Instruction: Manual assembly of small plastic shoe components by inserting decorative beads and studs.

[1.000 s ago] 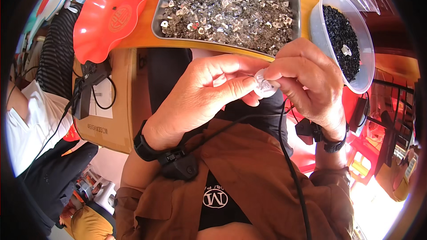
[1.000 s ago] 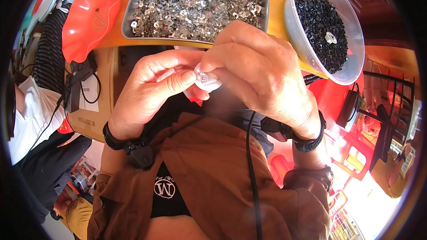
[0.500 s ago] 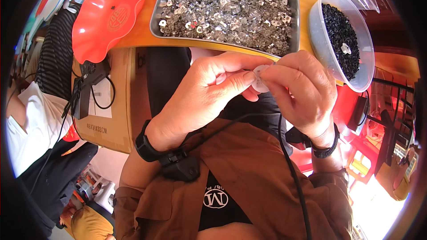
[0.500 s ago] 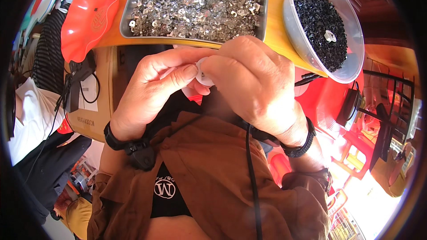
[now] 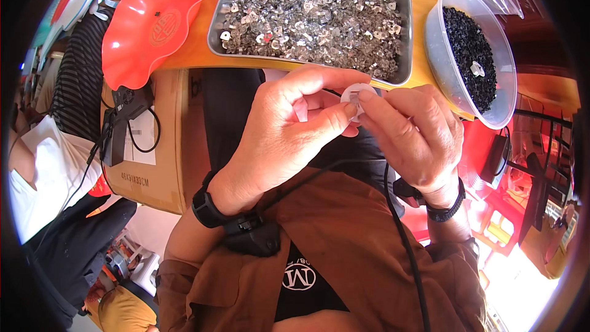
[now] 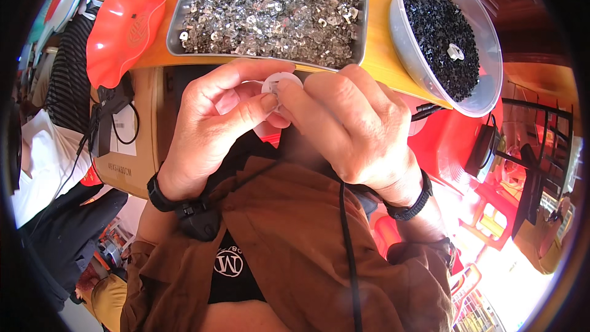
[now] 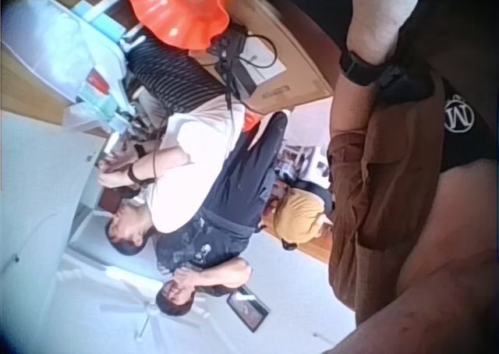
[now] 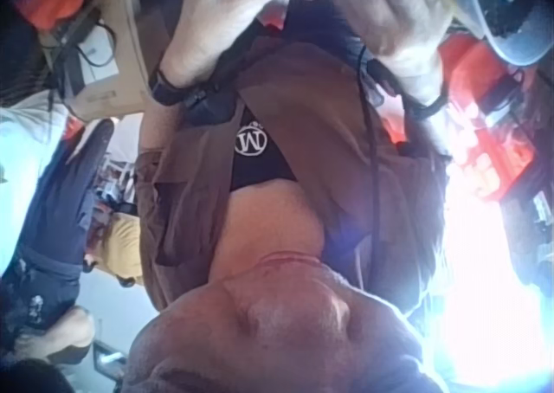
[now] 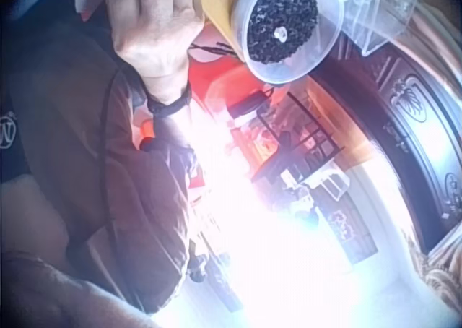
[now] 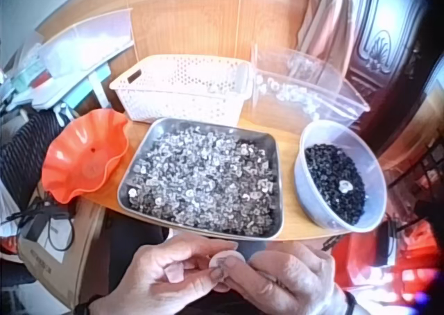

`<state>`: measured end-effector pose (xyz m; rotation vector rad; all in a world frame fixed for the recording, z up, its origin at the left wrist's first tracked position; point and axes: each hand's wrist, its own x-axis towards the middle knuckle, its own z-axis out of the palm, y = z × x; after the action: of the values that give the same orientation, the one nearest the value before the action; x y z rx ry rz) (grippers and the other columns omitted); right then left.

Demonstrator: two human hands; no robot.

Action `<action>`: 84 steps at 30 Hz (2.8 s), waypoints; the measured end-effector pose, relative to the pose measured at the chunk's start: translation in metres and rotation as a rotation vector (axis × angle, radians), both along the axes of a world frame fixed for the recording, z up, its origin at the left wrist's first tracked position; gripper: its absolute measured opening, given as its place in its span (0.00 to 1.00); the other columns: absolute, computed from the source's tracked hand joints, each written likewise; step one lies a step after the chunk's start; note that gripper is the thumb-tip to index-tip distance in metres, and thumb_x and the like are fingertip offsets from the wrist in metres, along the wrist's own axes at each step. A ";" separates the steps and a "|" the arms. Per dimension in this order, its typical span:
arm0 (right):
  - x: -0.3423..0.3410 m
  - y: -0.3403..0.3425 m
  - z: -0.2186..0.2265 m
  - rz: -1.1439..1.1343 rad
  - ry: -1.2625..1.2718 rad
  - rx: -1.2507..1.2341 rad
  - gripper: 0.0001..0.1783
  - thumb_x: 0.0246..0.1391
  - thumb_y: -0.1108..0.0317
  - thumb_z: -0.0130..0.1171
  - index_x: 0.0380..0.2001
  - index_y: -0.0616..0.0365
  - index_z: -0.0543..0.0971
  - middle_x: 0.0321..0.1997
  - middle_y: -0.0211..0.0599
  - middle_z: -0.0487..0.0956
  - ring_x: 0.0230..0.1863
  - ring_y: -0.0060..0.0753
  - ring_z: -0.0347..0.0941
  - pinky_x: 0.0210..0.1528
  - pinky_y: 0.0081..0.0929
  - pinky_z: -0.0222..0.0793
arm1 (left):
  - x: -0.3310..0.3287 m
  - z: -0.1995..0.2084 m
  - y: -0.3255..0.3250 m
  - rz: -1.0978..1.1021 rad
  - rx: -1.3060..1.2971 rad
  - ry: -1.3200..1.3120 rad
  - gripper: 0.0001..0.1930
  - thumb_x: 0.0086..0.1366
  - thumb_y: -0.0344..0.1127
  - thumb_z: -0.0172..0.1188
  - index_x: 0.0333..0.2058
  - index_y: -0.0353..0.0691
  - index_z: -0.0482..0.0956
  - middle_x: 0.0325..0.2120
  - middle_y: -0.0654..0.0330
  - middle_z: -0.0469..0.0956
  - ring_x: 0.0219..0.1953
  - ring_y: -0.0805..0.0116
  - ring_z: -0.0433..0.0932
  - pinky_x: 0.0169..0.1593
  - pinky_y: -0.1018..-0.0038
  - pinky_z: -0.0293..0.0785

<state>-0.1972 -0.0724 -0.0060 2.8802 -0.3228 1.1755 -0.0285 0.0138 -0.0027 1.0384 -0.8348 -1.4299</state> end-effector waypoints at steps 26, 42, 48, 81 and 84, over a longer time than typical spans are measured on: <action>0.015 0.006 0.012 -0.058 -0.109 0.583 0.28 0.27 0.71 0.72 0.40 0.57 0.78 0.37 0.37 0.75 0.32 0.33 0.74 0.32 0.26 0.73 | 0.002 -0.003 0.000 0.185 -0.064 -0.118 0.12 0.63 0.25 0.53 0.45 0.27 0.72 0.36 0.55 0.77 0.36 0.68 0.78 0.40 0.74 0.77; 0.013 0.010 0.007 -0.013 -0.198 0.658 0.20 0.30 0.73 0.72 0.32 0.59 0.78 0.30 0.36 0.78 0.29 0.32 0.75 0.30 0.25 0.73 | -0.003 -0.001 0.000 0.138 -0.061 0.061 0.12 0.60 0.21 0.54 0.44 0.29 0.72 0.36 0.54 0.77 0.35 0.70 0.78 0.36 0.76 0.77; 0.015 0.010 -0.003 -0.020 -0.210 0.585 0.21 0.25 0.72 0.72 0.31 0.58 0.79 0.28 0.35 0.77 0.28 0.33 0.75 0.30 0.26 0.72 | -0.004 0.000 -0.001 0.172 -0.025 -0.090 0.09 0.57 0.18 0.54 0.38 0.29 0.74 0.34 0.57 0.77 0.37 0.74 0.77 0.38 0.80 0.76; -0.008 0.006 0.011 0.089 -0.336 0.797 0.23 0.35 0.61 0.74 0.35 0.58 0.78 0.28 0.30 0.74 0.23 0.22 0.70 0.20 0.19 0.64 | -0.003 -0.023 -0.002 -0.120 -0.067 0.313 0.20 0.62 0.39 0.57 0.48 0.33 0.68 0.40 0.51 0.75 0.41 0.60 0.78 0.40 0.66 0.78; -0.034 -0.007 0.031 -0.025 -0.209 0.734 0.24 0.37 0.62 0.73 0.39 0.58 0.78 0.28 0.30 0.76 0.22 0.21 0.69 0.21 0.19 0.65 | -0.002 -0.008 -0.004 -0.090 -0.018 0.344 0.18 0.63 0.39 0.56 0.48 0.33 0.68 0.39 0.51 0.75 0.41 0.61 0.78 0.40 0.67 0.79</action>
<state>-0.2312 -0.0793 0.0249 3.3011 -0.9783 1.6373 -0.0303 0.0100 -0.0107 0.7194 -0.6477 -1.6168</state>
